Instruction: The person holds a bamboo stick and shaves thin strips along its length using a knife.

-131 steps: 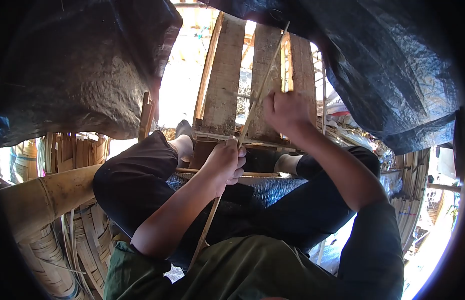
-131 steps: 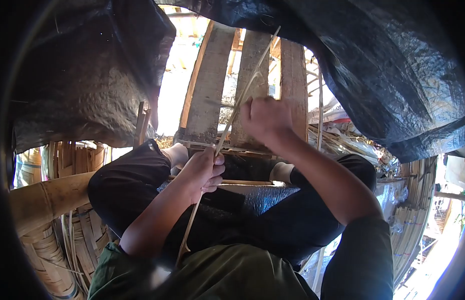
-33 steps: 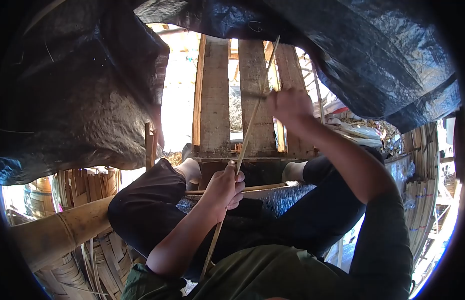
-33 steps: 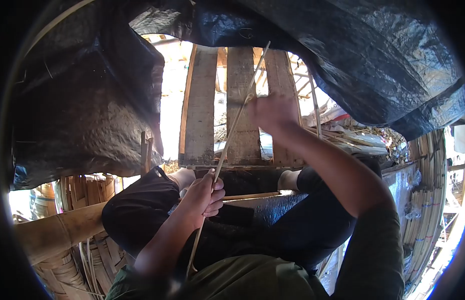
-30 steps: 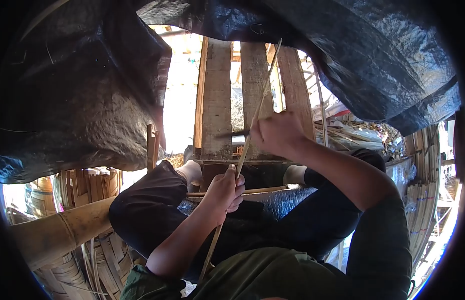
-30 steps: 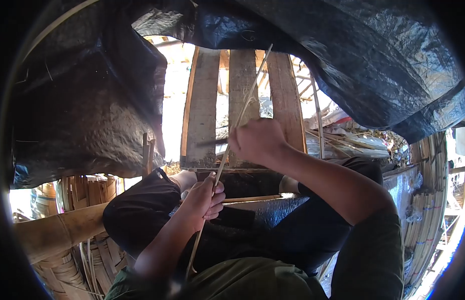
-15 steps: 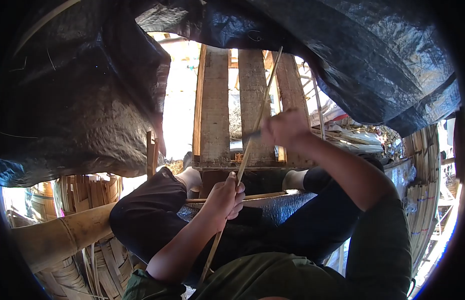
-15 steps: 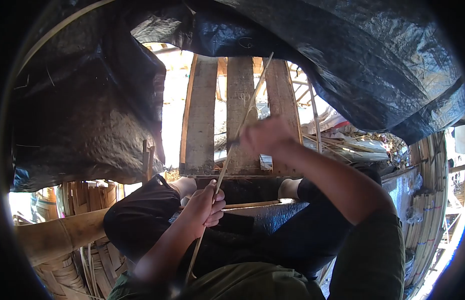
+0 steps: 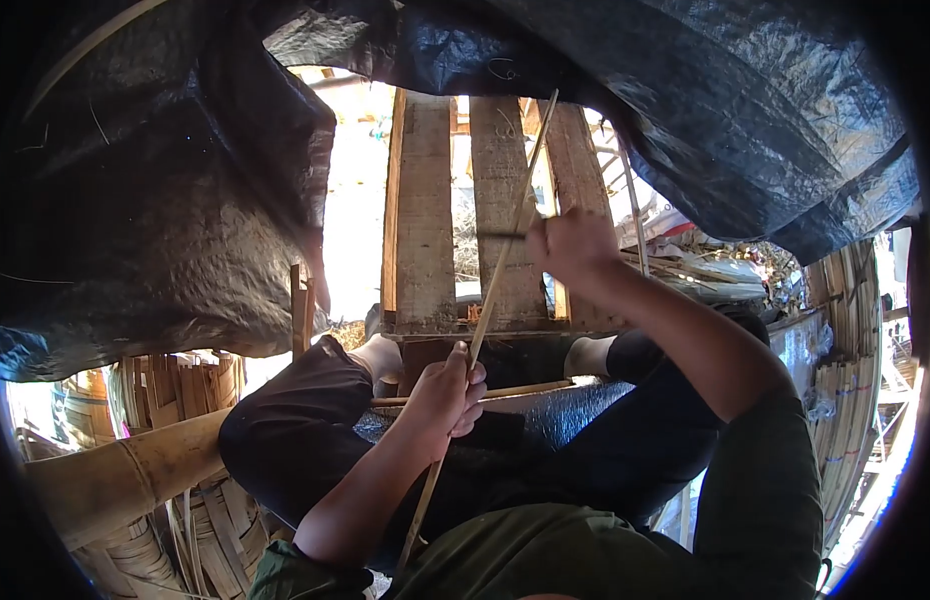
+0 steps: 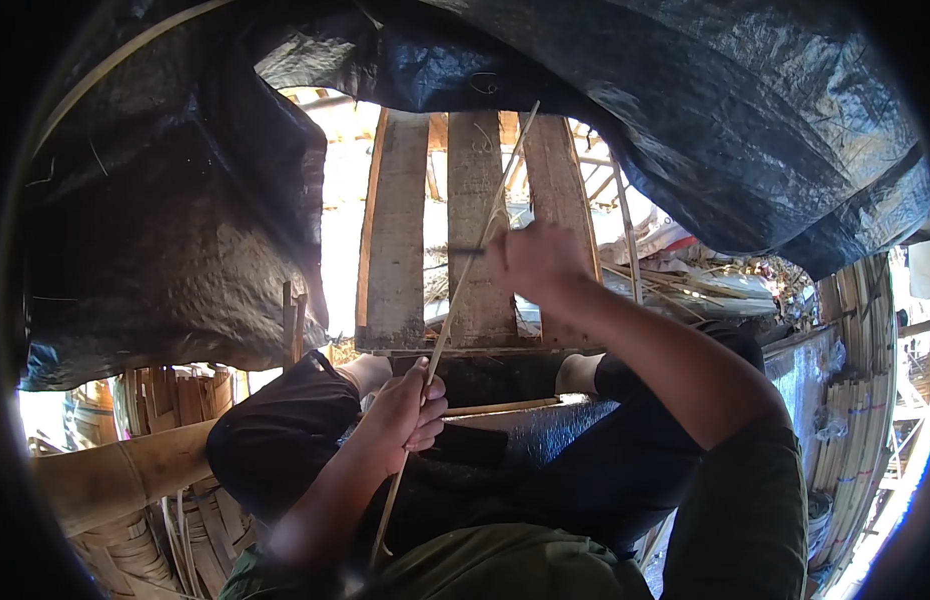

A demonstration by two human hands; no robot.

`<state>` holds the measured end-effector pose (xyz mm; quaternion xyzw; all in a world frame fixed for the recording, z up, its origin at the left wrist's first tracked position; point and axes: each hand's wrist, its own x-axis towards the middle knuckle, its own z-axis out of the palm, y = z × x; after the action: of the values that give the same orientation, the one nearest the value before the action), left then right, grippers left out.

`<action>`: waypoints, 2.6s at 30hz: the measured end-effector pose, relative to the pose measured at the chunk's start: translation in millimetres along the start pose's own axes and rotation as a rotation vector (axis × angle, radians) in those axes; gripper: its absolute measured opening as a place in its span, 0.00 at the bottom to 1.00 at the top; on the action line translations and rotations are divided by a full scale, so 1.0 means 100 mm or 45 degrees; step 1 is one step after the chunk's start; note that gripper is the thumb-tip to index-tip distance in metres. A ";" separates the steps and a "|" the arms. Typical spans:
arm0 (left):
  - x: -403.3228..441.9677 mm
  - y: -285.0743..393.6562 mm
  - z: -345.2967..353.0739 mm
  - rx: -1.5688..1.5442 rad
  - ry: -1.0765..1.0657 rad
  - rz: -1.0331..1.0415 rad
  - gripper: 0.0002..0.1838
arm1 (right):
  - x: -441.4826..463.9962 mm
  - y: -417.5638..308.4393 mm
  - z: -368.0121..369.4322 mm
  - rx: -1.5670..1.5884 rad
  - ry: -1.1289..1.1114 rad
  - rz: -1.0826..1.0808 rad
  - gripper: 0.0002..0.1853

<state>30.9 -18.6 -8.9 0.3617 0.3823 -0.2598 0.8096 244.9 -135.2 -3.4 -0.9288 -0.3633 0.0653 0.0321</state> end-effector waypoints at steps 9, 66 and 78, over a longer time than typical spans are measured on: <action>0.05 -0.04 0.00 0.062 0.090 0.142 0.24 | -0.60 -0.47 0.09 0.205 -0.007 -0.192 0.23; 0.05 -0.03 -0.04 0.025 0.107 0.070 0.25 | -0.08 -0.24 -0.05 -0.022 -0.107 0.109 0.24; 0.00 0.02 -0.06 -0.047 -0.004 -0.042 0.22 | 0.05 0.03 0.26 0.087 0.091 0.007 0.27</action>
<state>29.5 -13.1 -11.1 0.3399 0.3918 -0.2665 0.8124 246.9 -134.3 -29.7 -0.9299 -0.3570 0.0445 0.0766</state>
